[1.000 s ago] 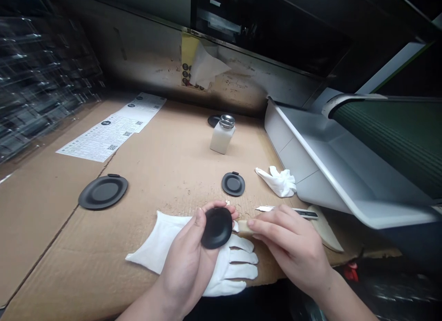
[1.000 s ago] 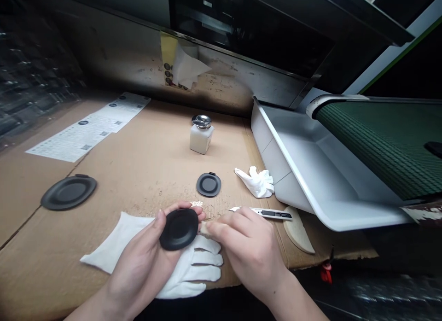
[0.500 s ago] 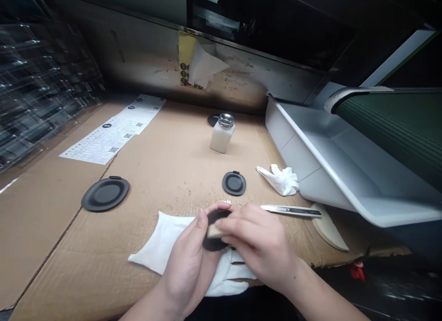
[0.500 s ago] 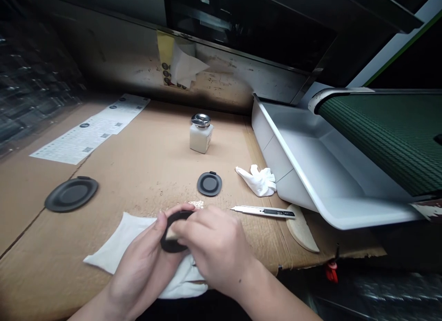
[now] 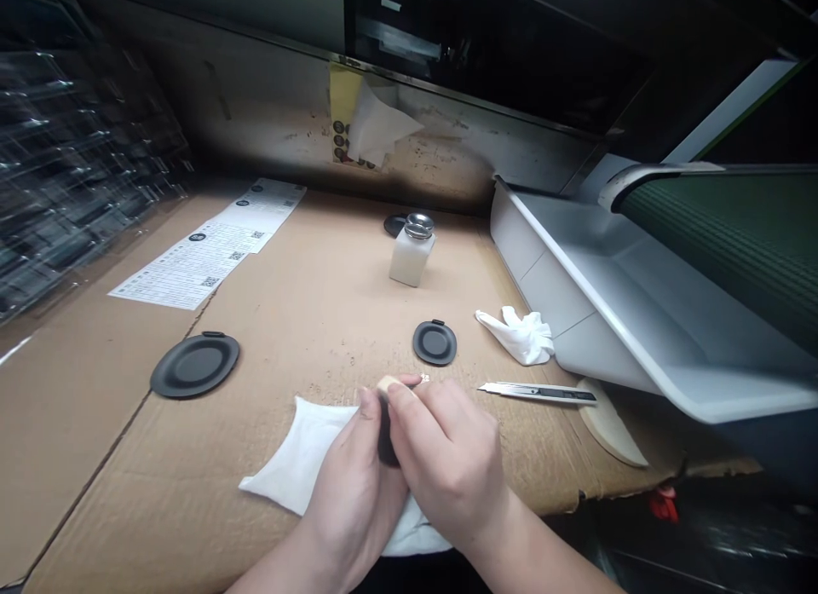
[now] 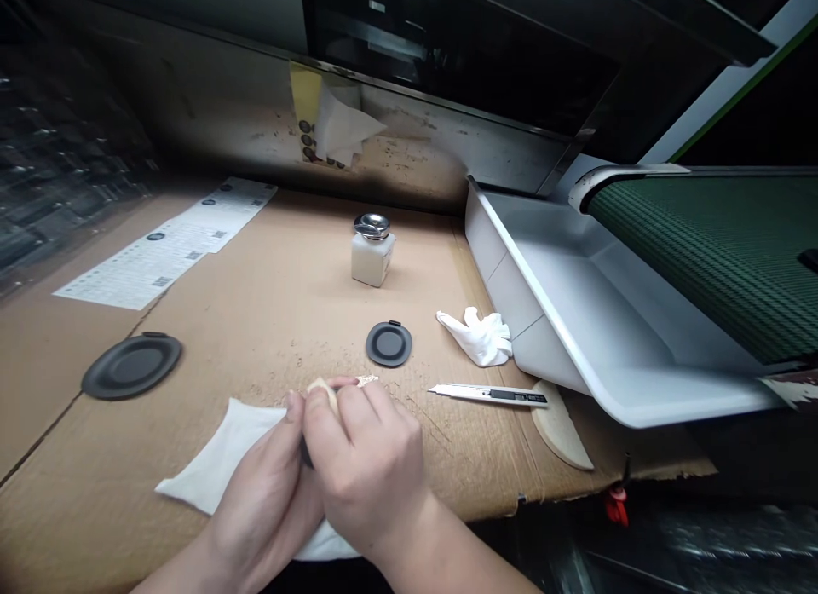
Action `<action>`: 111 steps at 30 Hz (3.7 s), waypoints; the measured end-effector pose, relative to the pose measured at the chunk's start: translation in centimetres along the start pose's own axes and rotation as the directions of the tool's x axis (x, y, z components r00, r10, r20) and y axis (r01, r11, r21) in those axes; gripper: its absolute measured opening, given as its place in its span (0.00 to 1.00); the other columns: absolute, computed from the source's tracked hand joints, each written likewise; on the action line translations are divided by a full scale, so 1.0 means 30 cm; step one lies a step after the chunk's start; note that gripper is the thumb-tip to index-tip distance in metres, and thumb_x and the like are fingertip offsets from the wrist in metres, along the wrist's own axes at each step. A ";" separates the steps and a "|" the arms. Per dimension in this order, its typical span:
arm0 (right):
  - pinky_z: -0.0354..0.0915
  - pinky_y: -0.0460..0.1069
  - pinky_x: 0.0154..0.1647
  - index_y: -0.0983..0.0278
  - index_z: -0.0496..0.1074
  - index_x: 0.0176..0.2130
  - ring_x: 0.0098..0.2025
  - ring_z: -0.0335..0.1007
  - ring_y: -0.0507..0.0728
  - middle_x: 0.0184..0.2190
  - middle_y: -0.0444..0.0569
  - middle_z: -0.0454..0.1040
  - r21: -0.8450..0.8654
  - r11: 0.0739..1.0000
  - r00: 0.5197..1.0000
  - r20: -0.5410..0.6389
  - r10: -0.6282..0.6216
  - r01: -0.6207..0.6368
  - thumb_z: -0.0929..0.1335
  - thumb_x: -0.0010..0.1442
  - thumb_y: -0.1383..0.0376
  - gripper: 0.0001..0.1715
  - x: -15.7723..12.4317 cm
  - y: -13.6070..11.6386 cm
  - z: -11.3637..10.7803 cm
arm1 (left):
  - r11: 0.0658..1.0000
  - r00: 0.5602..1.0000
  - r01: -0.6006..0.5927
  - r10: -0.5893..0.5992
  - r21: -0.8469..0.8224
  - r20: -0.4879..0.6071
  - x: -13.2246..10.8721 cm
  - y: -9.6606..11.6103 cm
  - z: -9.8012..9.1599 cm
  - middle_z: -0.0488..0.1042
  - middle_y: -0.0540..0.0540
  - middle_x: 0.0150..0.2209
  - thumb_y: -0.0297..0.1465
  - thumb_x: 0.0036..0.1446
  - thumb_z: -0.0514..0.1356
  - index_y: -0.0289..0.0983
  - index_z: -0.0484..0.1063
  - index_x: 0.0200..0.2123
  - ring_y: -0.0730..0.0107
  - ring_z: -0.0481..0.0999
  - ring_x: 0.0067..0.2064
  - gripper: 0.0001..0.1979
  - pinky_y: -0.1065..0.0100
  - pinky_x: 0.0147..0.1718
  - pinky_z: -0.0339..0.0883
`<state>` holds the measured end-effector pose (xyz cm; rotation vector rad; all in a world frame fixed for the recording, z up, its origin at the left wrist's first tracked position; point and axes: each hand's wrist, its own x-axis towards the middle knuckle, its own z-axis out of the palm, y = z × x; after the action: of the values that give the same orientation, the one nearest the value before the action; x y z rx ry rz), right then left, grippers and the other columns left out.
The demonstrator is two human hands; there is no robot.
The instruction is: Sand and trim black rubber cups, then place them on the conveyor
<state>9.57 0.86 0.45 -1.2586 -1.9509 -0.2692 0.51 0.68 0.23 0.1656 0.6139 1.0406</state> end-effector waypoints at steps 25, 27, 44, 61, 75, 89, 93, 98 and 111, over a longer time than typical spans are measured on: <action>0.58 0.47 0.24 0.69 0.69 0.43 0.26 0.61 0.52 0.22 0.45 0.65 0.144 0.975 0.966 0.173 -0.194 0.170 0.62 0.58 0.70 0.13 -0.032 0.007 -0.067 | 0.998 0.998 0.056 -0.057 0.024 0.039 -0.014 0.011 -0.003 0.74 0.40 0.40 0.48 0.57 0.45 0.33 0.73 0.39 0.57 0.68 0.48 0.28 0.60 0.52 0.56; 0.58 0.47 0.25 0.68 0.69 0.42 0.27 0.61 0.51 0.23 0.45 0.66 0.131 0.976 0.965 0.172 -0.198 0.176 0.62 0.58 0.71 0.12 -0.020 0.019 -0.069 | 0.998 0.997 0.062 -0.062 0.014 0.056 -0.010 0.010 -0.003 0.73 0.41 0.41 0.48 0.58 0.44 0.34 0.73 0.40 0.58 0.68 0.49 0.27 0.61 0.53 0.55; 0.57 0.47 0.25 0.68 0.70 0.41 0.27 0.59 0.51 0.23 0.46 0.65 0.140 0.979 0.964 0.202 -0.172 0.145 0.61 0.59 0.70 0.12 -0.011 0.004 -0.066 | 0.996 0.994 0.087 -0.084 -0.024 0.076 -0.011 0.015 -0.008 0.74 0.42 0.40 0.47 0.58 0.44 0.34 0.73 0.40 0.57 0.67 0.50 0.26 0.60 0.53 0.56; 0.65 0.48 0.39 0.64 0.68 0.41 0.36 0.68 0.53 0.33 0.47 0.72 0.274 0.935 0.970 0.149 0.191 -0.226 0.64 0.57 0.71 0.10 -0.071 -0.007 -0.073 | 0.998 0.997 0.061 -0.059 -0.032 0.052 -0.003 0.012 -0.004 0.75 0.38 0.43 0.47 0.58 0.45 0.32 0.72 0.43 0.59 0.69 0.50 0.27 0.64 0.51 0.59; 0.55 0.48 0.24 0.67 0.71 0.40 0.26 0.59 0.52 0.22 0.45 0.66 0.012 0.985 0.977 0.120 -0.174 0.174 0.64 0.57 0.70 0.10 -0.019 0.003 -0.074 | 0.999 0.999 0.039 -0.040 0.023 0.013 -0.006 0.011 0.004 0.75 0.39 0.40 0.48 0.57 0.45 0.32 0.73 0.40 0.58 0.70 0.48 0.28 0.61 0.52 0.57; 0.57 0.46 0.27 0.65 0.71 0.37 0.29 0.61 0.50 0.23 0.44 0.65 -0.028 0.996 0.985 0.158 -0.074 0.079 0.61 0.60 0.70 0.10 0.027 0.002 -0.066 | 0.997 0.997 0.070 -0.068 -0.038 0.047 -0.011 0.018 0.007 0.75 0.41 0.41 0.49 0.57 0.44 0.33 0.75 0.36 0.57 0.68 0.50 0.29 0.59 0.54 0.54; 0.54 0.47 0.23 0.68 0.71 0.35 0.26 0.58 0.52 0.21 0.46 0.64 0.032 0.985 0.973 0.158 -0.171 0.168 0.60 0.58 0.71 0.11 0.002 -0.028 -0.076 | 0.995 0.995 0.094 -0.094 -0.017 -0.026 -0.019 0.025 0.014 0.75 0.39 0.41 0.51 0.54 0.46 0.32 0.73 0.42 0.54 0.68 0.50 0.31 0.58 0.53 0.55; 0.53 0.46 0.21 0.68 0.72 0.37 0.23 0.57 0.51 0.19 0.44 0.64 0.099 0.967 0.945 0.210 -0.249 0.233 0.61 0.58 0.72 0.11 -0.061 -0.001 -0.148 | 0.995 0.994 0.099 -0.098 0.018 -0.052 -0.008 0.026 0.019 0.75 0.34 0.40 0.50 0.55 0.46 0.28 0.71 0.45 0.54 0.73 0.43 0.32 0.57 0.48 0.61; 0.65 0.48 0.39 0.63 0.68 0.43 0.37 0.69 0.53 0.36 0.47 0.74 -0.060 0.989 0.983 0.118 0.141 -0.135 0.66 0.56 0.71 0.13 -0.171 0.250 -0.230 | 1.000 1.000 0.025 -0.025 -0.005 0.007 -0.013 0.020 0.021 0.75 0.30 0.43 0.48 0.57 0.46 0.26 0.72 0.43 0.50 0.71 0.48 0.30 0.57 0.47 0.63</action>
<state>20.38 -2.77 -0.23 -1.4676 -1.9581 -0.1775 0.26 0.77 1.14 0.1569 0.6053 1.0169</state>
